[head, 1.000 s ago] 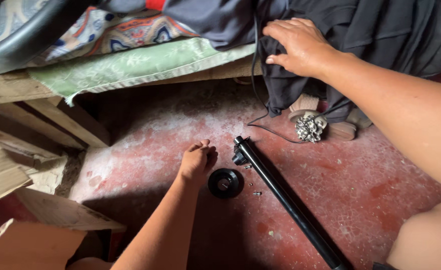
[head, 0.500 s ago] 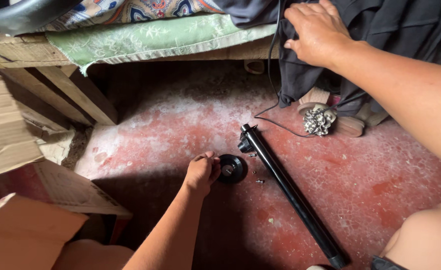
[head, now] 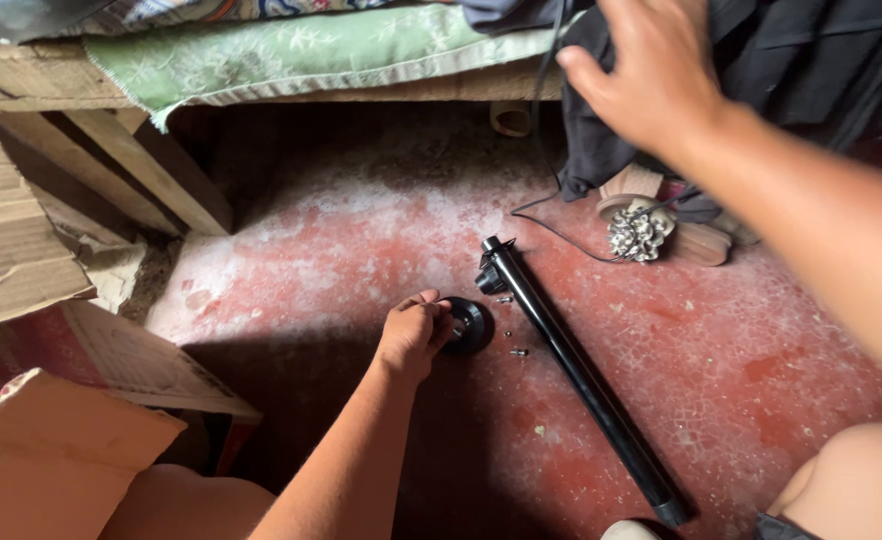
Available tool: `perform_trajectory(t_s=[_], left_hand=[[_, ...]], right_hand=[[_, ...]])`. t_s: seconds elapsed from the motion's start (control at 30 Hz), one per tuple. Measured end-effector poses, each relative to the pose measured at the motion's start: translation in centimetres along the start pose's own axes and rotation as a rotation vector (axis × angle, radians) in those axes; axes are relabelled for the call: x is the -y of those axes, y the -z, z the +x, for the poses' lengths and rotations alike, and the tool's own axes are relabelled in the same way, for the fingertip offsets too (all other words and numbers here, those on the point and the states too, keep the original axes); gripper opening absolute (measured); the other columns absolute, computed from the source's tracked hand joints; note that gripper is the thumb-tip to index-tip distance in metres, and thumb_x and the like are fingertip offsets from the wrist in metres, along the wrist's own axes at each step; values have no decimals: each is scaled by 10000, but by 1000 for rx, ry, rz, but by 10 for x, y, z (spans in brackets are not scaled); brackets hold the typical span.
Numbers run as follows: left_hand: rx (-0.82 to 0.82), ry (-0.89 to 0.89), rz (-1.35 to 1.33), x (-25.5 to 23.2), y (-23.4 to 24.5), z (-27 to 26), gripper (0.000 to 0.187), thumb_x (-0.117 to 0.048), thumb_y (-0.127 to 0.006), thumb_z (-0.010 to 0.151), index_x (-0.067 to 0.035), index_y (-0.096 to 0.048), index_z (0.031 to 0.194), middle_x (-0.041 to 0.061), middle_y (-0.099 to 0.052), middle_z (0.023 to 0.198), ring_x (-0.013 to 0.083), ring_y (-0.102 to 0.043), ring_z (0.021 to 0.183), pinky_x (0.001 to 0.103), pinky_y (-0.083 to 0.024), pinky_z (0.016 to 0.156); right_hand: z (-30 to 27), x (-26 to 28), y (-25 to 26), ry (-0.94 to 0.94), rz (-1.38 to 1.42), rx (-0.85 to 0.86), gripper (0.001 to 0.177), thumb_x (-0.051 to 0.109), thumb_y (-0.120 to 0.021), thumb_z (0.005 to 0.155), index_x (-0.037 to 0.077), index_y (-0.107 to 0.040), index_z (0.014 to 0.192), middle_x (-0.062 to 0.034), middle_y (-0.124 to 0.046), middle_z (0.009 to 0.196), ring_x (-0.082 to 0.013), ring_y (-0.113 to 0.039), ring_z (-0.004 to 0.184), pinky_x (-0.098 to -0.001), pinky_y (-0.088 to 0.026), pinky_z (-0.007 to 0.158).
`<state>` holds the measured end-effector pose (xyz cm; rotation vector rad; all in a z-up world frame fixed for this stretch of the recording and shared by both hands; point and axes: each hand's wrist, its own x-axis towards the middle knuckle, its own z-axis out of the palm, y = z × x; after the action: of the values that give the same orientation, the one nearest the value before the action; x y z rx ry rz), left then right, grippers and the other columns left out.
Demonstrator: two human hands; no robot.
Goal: The person assembles a steering wheel by attaching a metal shaft, plastic ring, and cap, then securing it with screws. The person handles the steering wheel, shaft, and fasteners by hand.
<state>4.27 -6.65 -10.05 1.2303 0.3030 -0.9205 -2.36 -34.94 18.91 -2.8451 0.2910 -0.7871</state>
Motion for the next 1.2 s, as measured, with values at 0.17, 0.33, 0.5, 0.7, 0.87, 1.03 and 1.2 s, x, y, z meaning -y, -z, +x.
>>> perform_trajectory(t_s=[0.17, 0.33, 0.5, 0.7, 0.87, 1.03, 1.2], left_hand=[[121, -76, -42, 11, 20, -6, 189, -5, -613, 952, -37, -653, 1134, 51, -654, 910, 136, -583, 745, 293, -522, 684], [12, 28, -122, 13, 21, -15, 115, -83, -614, 966, -86, -666, 1069, 43, -706, 954, 152, -657, 857, 336, -588, 854], [124, 22, -228, 13, -3, -21, 187, -125, -595, 1001, -30, -672, 1142, 78, -709, 970, 193, -679, 893, 370, -592, 910], [261, 41, -332, 9, -29, -27, 293, -129, -499, 1032, -23, -628, 1272, 104, -686, 1086, 206, -657, 972, 364, -580, 939], [297, 67, -350, 11, -38, -19, 348, -153, -454, 1042, -27, -563, 1348, 98, -682, 1170, 201, -641, 1051, 346, -537, 950], [415, 13, -334, 30, -41, 3, 322, -123, -436, 1056, -7, -573, 1323, 84, -672, 1162, 194, -643, 1067, 357, -550, 958], [426, 30, -250, 58, -40, 27, 284, -105, -437, 1042, -14, -591, 1262, 98, -664, 1133, 215, -640, 981, 394, -581, 903]], right_hand=[[-116, 25, -33, 48, 110, -277, 461, 158, -609, 1077, 28, -556, 1516, -236, -392, 1668, -418, -315, 1580, -557, -219, 1304], [-214, 33, -84, -353, 382, 227, 364, 169, -632, 933, 70, -633, 1284, -176, -519, 1472, -326, -482, 1375, -443, -405, 1103], [-254, 31, -127, -781, 603, 630, 366, 290, -644, 963, 126, -698, 1286, -102, -781, 1167, -256, -718, 1085, -390, -561, 963], [-236, 36, -155, -1036, 1068, 676, 464, 385, -505, 1026, 92, -585, 1376, -161, -660, 1355, -293, -644, 1262, -457, -525, 1052], [-207, 44, -164, -1107, 1324, 541, 515, 350, -533, 1003, 99, -529, 1452, -177, -579, 1420, -311, -576, 1308, -469, -509, 1059], [-198, 49, -178, -944, 1266, 551, 477, 188, -600, 965, 127, -547, 1435, -88, -595, 1396, -204, -589, 1211, -389, -518, 976], [-218, 43, -204, -959, 1172, 586, 407, 71, -578, 966, 129, -613, 1367, -47, -683, 1248, -175, -624, 1063, -324, -511, 861]])
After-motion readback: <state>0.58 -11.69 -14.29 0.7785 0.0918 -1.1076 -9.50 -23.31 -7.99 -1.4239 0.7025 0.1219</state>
